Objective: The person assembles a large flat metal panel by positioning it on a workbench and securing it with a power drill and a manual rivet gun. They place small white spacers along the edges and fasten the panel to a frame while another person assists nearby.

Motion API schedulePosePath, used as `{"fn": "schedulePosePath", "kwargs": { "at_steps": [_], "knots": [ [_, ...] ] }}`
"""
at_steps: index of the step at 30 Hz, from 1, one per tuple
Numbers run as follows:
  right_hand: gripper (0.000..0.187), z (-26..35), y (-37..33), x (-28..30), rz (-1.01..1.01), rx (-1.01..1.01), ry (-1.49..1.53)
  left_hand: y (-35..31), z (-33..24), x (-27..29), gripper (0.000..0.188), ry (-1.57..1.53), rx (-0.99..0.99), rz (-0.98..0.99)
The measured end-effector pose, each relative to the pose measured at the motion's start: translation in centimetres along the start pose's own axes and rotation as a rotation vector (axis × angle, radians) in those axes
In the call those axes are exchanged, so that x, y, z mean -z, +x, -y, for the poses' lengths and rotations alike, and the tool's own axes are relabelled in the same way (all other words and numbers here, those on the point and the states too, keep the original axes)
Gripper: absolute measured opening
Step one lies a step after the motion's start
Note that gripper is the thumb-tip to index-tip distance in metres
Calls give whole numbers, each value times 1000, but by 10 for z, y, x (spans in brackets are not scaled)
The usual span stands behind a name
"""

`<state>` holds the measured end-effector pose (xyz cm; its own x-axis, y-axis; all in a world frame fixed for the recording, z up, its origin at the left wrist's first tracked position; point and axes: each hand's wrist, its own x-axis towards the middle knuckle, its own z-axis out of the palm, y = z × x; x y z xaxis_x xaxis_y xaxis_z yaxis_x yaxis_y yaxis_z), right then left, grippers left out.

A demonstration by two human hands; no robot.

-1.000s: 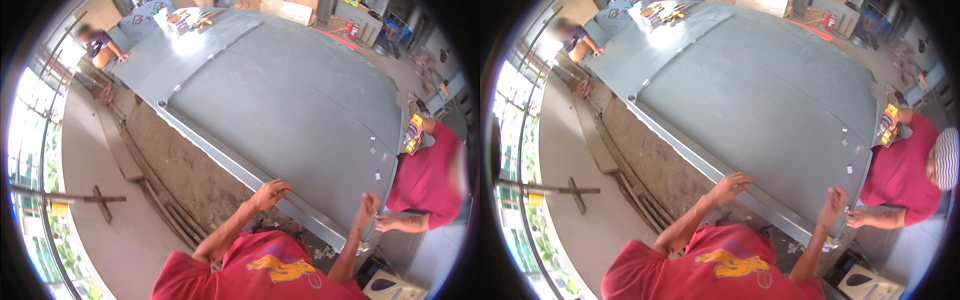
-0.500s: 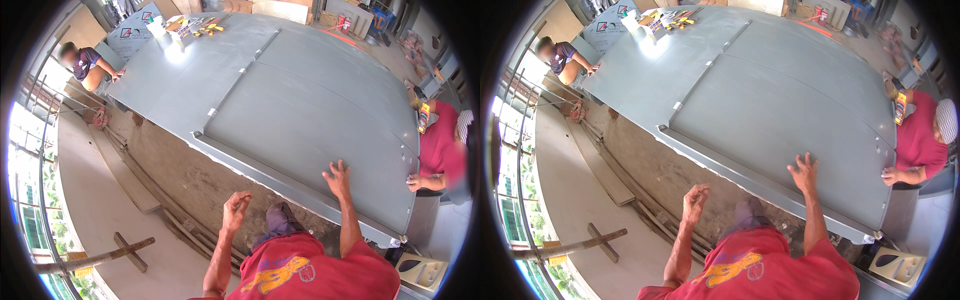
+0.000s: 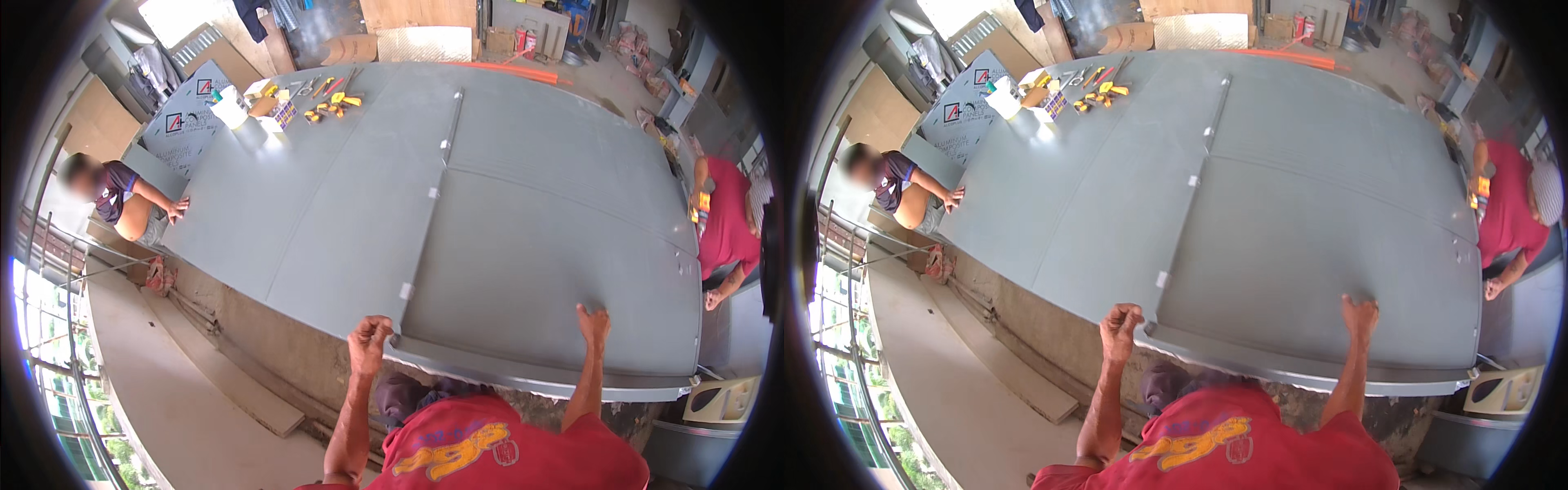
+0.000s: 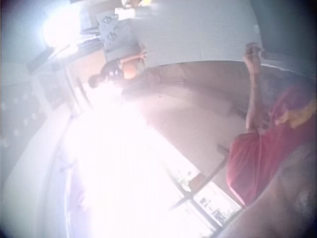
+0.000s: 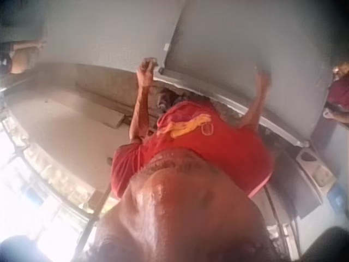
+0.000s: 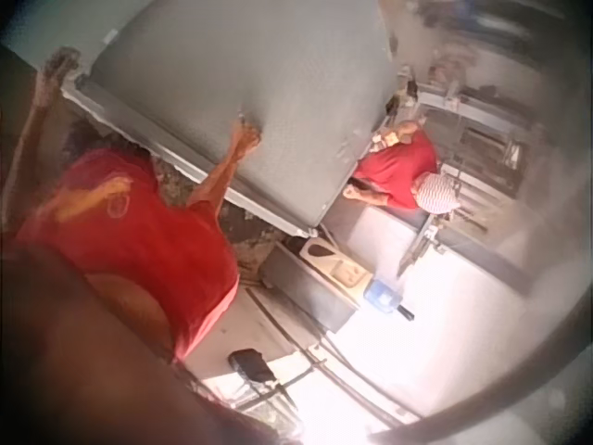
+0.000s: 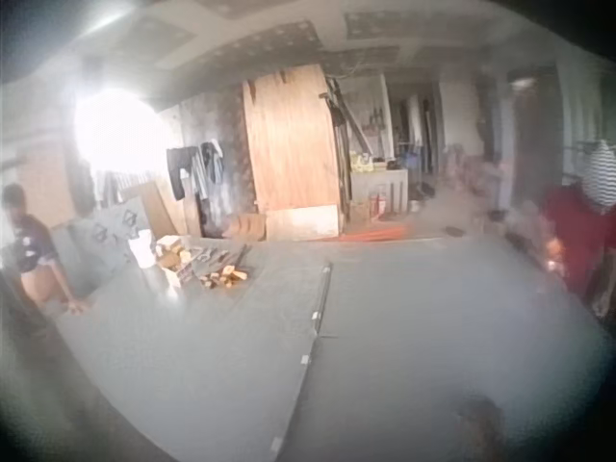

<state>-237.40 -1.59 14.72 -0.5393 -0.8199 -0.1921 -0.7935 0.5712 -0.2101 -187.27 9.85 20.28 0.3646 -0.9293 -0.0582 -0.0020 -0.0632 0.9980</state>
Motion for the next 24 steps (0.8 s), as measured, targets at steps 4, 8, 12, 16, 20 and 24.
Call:
{"fn": "schedulePosePath", "kwargs": {
  "at_steps": [4, 8, 12, 16, 20, 24],
  "knots": [
    [74, 59, -34, 9, -28, -94, 418, 107, 27, 68, 15, 196, -148, -78],
    [74, 191, -91, -16, -191, 330, 455, 244, 50, 139, 19, 409, -177, 32],
    [80, 367, -158, -53, -194, 631, 550, 402, 51, 194, 18, 420, -378, 102],
    [84, 540, -212, -120, 77, 709, 510, 549, 36, 224, 17, 460, -389, 86],
    [71, 639, -235, -176, 89, 534, -42, 684, 10, 248, 22, 603, -576, 44],
    [64, 650, -234, -191, 10, 472, -119, 790, -15, 276, 26, 801, -763, -100]
  ]
}}
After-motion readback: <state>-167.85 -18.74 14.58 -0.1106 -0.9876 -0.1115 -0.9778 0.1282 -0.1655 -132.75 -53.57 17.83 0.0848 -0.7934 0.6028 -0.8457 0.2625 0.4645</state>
